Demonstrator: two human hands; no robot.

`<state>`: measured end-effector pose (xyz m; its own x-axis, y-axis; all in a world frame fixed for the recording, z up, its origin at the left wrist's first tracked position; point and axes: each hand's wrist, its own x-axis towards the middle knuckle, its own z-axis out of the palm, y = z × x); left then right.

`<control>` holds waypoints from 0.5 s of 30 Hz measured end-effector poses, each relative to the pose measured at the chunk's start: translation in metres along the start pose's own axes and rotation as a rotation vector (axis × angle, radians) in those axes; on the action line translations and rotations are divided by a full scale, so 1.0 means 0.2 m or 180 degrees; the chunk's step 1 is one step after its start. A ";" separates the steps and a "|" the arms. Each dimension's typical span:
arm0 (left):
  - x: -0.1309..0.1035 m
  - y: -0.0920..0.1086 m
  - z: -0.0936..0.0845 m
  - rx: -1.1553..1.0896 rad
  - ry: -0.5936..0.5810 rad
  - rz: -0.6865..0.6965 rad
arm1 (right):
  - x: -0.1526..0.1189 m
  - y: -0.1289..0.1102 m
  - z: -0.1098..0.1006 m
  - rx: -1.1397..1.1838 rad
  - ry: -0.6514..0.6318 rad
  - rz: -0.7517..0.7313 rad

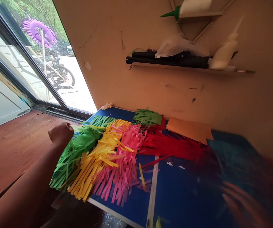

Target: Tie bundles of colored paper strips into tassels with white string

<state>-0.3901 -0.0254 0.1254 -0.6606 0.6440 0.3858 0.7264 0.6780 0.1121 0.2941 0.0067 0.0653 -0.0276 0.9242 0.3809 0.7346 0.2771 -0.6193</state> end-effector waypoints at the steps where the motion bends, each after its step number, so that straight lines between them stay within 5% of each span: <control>1: 0.03 0.01 -0.05 -0.0064 0.0203 -0.0094 | 0.00 0.00 -0.01 -0.0013 -0.0050 -0.0093; 5: 0.13 0.13 -0.31 -0.0272 0.1001 -0.0070 | -0.01 -0.05 0.02 0.0166 -0.0180 -0.0210; 9: 0.10 0.44 -0.55 -0.0232 0.1425 0.0799 | -0.02 -0.25 0.13 0.0944 -0.0365 0.0055; 12: -0.07 0.77 -0.67 -0.0126 0.1679 0.1599 | -0.07 -0.53 0.26 0.2057 -0.0961 0.0321; 15: -0.40 1.04 -0.71 -0.0130 0.1660 0.2279 | -0.13 -0.83 0.43 0.3714 -0.1795 0.0521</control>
<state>-0.1597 0.0131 0.2468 0.1184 0.6586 0.7431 0.9452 0.1546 -0.2876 0.1151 -0.0406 0.0988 -0.4824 0.8720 0.0825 -0.2528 -0.0484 -0.9663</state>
